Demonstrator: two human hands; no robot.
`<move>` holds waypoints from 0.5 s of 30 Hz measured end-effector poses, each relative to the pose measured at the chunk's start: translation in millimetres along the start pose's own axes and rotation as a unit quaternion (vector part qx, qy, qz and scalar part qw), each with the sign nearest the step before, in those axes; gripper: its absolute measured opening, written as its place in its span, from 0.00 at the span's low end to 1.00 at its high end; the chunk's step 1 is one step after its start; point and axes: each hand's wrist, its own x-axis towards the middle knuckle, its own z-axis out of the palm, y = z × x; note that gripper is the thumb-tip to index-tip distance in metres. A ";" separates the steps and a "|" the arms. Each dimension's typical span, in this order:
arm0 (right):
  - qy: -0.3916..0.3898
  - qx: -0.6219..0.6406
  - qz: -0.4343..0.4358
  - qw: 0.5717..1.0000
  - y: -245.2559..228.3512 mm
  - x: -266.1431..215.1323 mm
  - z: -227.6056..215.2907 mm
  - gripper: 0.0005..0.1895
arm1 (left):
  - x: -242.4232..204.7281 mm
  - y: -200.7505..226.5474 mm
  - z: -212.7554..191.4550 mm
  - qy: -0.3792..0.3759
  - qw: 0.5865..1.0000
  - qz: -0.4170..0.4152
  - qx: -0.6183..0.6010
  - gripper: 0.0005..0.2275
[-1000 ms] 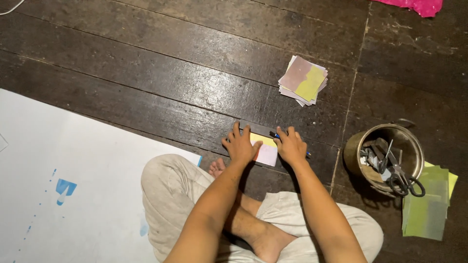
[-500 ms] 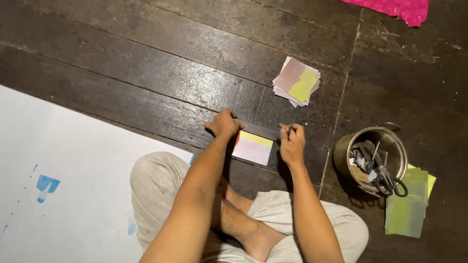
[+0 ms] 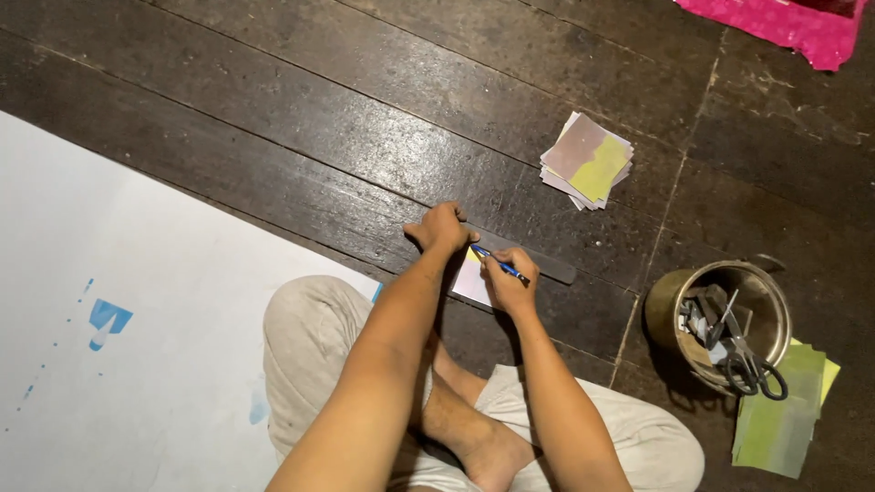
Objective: Marking lines on small colored cards using a ruler and a pen while sitting on the floor.
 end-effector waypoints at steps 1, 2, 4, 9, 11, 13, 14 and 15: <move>-0.001 0.000 0.001 1.000 -0.2 -1.3 2.0 0.10 | -2.2 0.8 -2.2 0.000 1.000 -0.001 0.001 0.14; 0.005 -0.001 -0.001 1.000 -0.2 -2.1 3.3 0.09 | -4.2 2.4 -4.1 -0.001 1.000 -0.003 0.011 0.14; 0.011 -0.002 -0.005 1.000 1.6 -5.5 3.1 0.09 | -3.5 2.9 -4.5 -0.001 1.000 -0.005 0.020 0.14; 0.082 -0.057 0.064 0.993 4.0 -19.4 -31.6 0.06 | 0.3 -0.3 1.5 0.005 1.000 0.000 0.014 0.13; 0.096 -0.065 0.070 0.991 0.8 -23.0 -55.3 0.06 | 0.7 -3.2 5.1 0.002 1.000 0.002 0.019 0.13; 0.110 -0.072 0.068 0.989 -2.1 -21.9 -68.9 0.06 | 3.8 -2.4 8.0 0.004 1.000 0.006 0.019 0.13; 0.111 -0.048 0.075 0.990 -3.7 -22.0 -69.3 0.05 | 5.8 -3.2 9.5 0.010 1.000 0.006 0.020 0.14; 0.112 -0.024 0.082 0.990 -5.4 -22.3 -69.5 0.04 | 7.9 -4.2 10.7 0.015 1.000 0.007 0.021 0.14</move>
